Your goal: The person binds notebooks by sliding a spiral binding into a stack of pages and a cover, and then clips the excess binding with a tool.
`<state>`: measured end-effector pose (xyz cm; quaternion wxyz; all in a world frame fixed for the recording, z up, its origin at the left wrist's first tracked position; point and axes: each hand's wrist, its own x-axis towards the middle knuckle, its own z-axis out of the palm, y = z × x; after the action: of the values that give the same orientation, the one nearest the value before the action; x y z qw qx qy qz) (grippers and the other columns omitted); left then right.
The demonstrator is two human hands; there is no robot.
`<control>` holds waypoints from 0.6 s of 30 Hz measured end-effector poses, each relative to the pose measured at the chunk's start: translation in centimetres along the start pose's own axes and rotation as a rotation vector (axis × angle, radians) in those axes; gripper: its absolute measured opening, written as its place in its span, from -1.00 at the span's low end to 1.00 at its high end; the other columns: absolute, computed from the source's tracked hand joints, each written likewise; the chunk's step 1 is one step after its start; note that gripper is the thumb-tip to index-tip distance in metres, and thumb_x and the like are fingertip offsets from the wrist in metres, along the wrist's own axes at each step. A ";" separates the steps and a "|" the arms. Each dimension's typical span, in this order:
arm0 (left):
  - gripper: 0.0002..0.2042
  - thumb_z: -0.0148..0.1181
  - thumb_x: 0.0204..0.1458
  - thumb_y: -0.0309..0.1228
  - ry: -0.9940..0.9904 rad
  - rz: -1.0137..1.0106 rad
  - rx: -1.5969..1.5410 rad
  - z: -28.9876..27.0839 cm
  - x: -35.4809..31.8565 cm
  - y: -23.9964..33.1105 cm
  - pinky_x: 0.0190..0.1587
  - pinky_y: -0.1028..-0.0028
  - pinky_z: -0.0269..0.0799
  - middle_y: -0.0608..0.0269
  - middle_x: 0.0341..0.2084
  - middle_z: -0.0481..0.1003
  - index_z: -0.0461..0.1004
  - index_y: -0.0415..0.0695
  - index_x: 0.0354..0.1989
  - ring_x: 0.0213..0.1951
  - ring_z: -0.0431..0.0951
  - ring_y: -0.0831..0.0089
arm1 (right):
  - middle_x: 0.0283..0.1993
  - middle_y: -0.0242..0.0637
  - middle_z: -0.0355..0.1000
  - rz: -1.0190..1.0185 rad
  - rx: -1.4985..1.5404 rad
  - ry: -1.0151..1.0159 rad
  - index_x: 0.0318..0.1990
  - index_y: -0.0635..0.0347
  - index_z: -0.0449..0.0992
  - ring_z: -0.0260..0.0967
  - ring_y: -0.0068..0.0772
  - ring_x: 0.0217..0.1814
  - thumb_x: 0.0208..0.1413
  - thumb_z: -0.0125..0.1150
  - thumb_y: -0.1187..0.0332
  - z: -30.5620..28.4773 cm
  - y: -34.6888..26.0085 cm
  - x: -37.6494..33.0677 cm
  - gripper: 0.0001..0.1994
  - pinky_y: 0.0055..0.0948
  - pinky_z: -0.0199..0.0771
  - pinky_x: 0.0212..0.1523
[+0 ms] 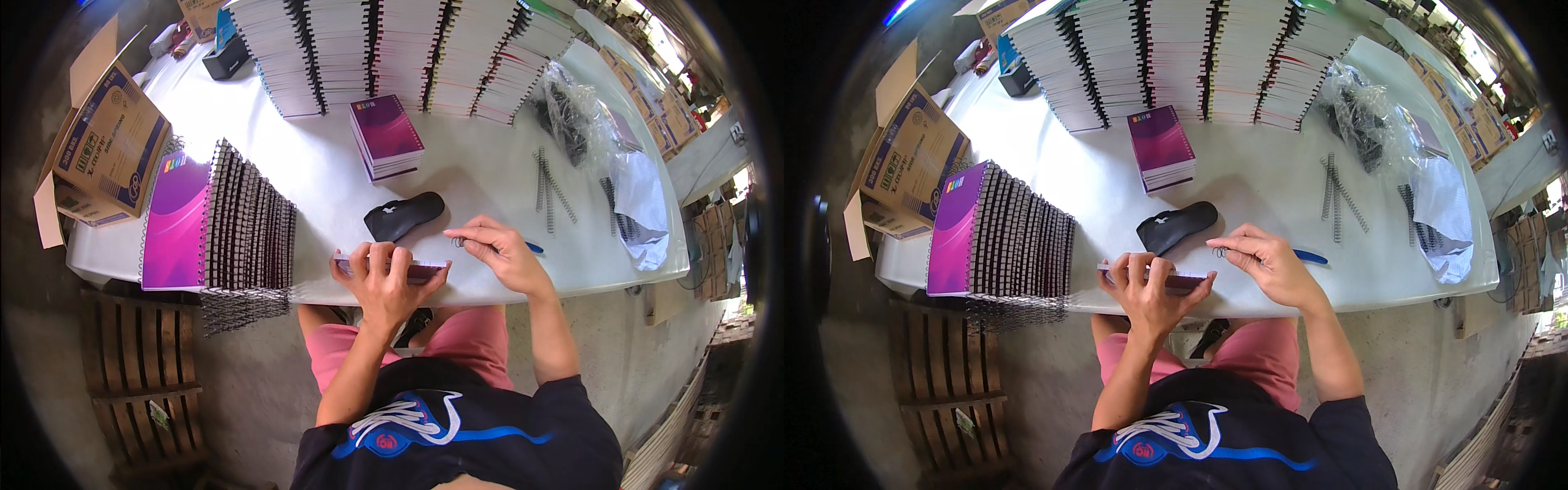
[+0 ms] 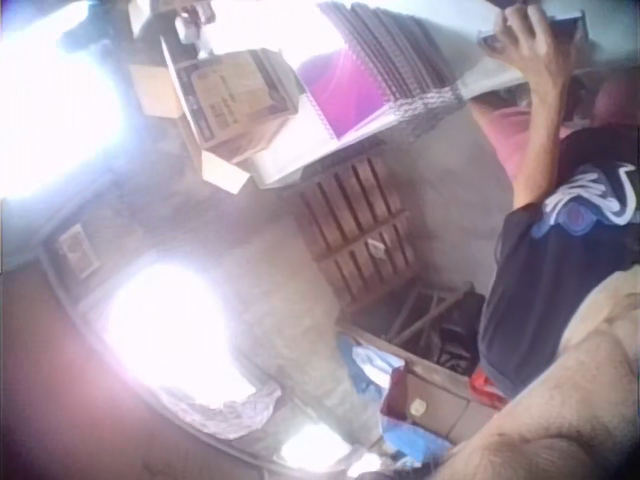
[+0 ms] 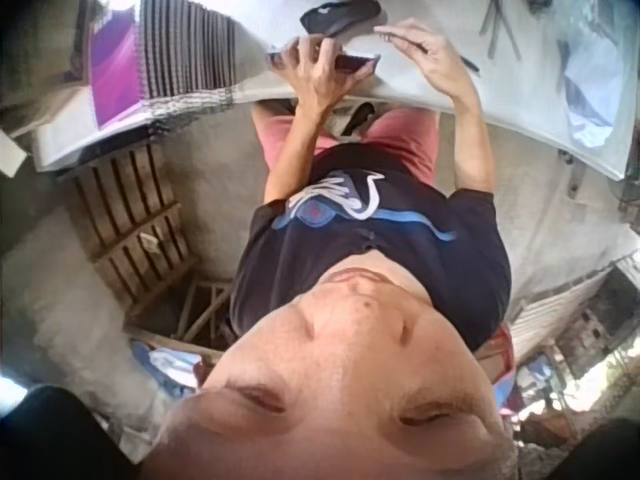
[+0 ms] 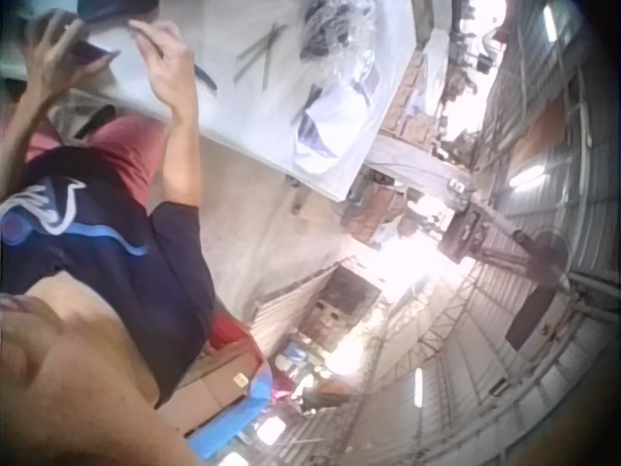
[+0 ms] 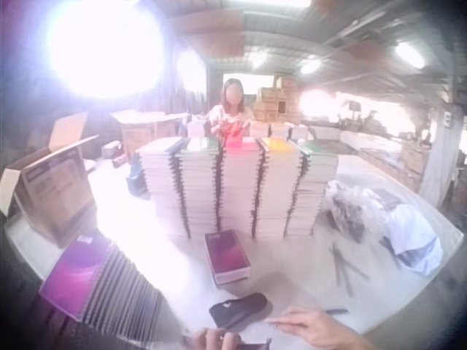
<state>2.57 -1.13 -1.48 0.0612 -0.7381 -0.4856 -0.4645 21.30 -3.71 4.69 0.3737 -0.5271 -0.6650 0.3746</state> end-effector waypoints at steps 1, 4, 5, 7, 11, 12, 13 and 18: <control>-0.57 0.40 -0.47 0.06 -0.003 -0.003 0.002 0.0 -0.1 -0.1 -0.05 0.04 0.01 0.40 -0.47 0.35 0.35 0.03 -0.65 -0.21 0.31 0.32 | -0.37 -0.36 0.32 -0.010 0.005 0.015 -0.01 0.12 0.53 0.22 -0.50 -0.36 0.13 0.10 0.48 0.3 0.2 0.0 -0.74 -0.54 0.25 -0.31; -0.57 0.40 -0.48 0.05 0.002 -0.001 0.006 -0.1 -0.1 0.0 -0.06 0.04 0.01 0.41 -0.47 0.34 0.35 0.04 -0.64 -0.21 0.31 0.33 | -0.36 -0.33 0.32 0.036 -0.024 -0.052 -0.01 0.13 0.53 0.23 -0.45 -0.38 0.13 0.09 0.49 0.6 -0.1 -0.2 -0.74 -0.53 0.26 -0.30; -0.57 0.41 -0.48 0.04 0.003 -0.001 0.004 -0.1 0.0 0.1 -0.06 0.04 0.01 0.41 -0.47 0.34 0.35 0.04 -0.64 -0.21 0.31 0.33 | -0.35 -0.32 0.33 0.026 -0.036 -0.054 -0.02 0.12 0.53 0.24 -0.44 -0.38 0.13 0.09 0.49 0.7 -0.2 -0.2 -0.74 -0.52 0.27 -0.30; -0.58 0.41 -0.48 0.03 0.006 -0.005 0.003 -0.1 0.0 0.0 -0.07 0.05 0.01 0.41 -0.47 0.33 0.35 0.04 -0.64 -0.21 0.31 0.34 | -0.34 -0.30 0.34 0.006 -0.058 -0.061 -0.02 0.12 0.53 0.26 -0.42 -0.37 0.13 0.09 0.49 0.9 -0.4 -0.1 -0.74 -0.51 0.28 -0.30; -0.57 0.41 -0.46 0.05 -0.026 -0.011 0.006 -0.4 0.0 0.0 -0.08 0.06 0.01 0.41 -0.47 0.33 0.35 0.04 -0.63 -0.22 0.31 0.34 | -0.30 -0.28 0.37 -0.037 -0.068 -0.110 -0.03 0.12 0.54 0.31 -0.40 -0.33 0.12 0.09 0.50 0.8 -0.8 -0.1 -0.74 -0.47 0.31 -0.29; -0.56 0.40 -0.45 0.07 -0.045 -0.013 0.014 -0.5 0.0 -0.1 -0.08 0.07 0.01 0.41 -0.47 0.33 0.36 0.04 -0.62 -0.22 0.32 0.35 | -0.29 -0.27 0.38 -0.050 -0.073 -0.126 -0.03 0.12 0.54 0.32 -0.40 -0.32 0.12 0.09 0.51 0.7 -0.9 -0.1 -0.74 -0.46 0.31 -0.29; -0.55 0.39 -0.44 0.09 -0.064 -0.015 0.022 -0.6 0.0 -0.1 -0.08 0.08 0.00 0.42 -0.47 0.32 0.36 0.04 -0.61 -0.22 0.32 0.35 | -0.28 -0.26 0.38 -0.064 -0.078 -0.143 -0.03 0.12 0.53 0.32 -0.39 -0.31 0.11 0.09 0.51 0.6 -1.0 -0.1 -0.73 -0.45 0.32 -0.28; -0.52 0.31 -0.40 0.19 -0.140 -0.003 0.063 -1.2 0.4 0.0 -0.11 0.13 0.00 0.42 -0.44 0.33 0.40 0.04 -0.54 -0.22 0.31 0.36 | -0.36 -0.28 0.37 -0.021 -0.107 -0.257 0.01 0.13 0.50 0.35 -0.42 -0.36 0.14 0.06 0.46 -0.3 -0.9 0.0 -0.72 -0.46 0.35 -0.28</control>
<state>1.86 -1.52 -0.56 0.0497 -0.7657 -0.5041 -0.3964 21.14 -3.79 5.62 0.2604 -0.4869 -0.7319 0.3992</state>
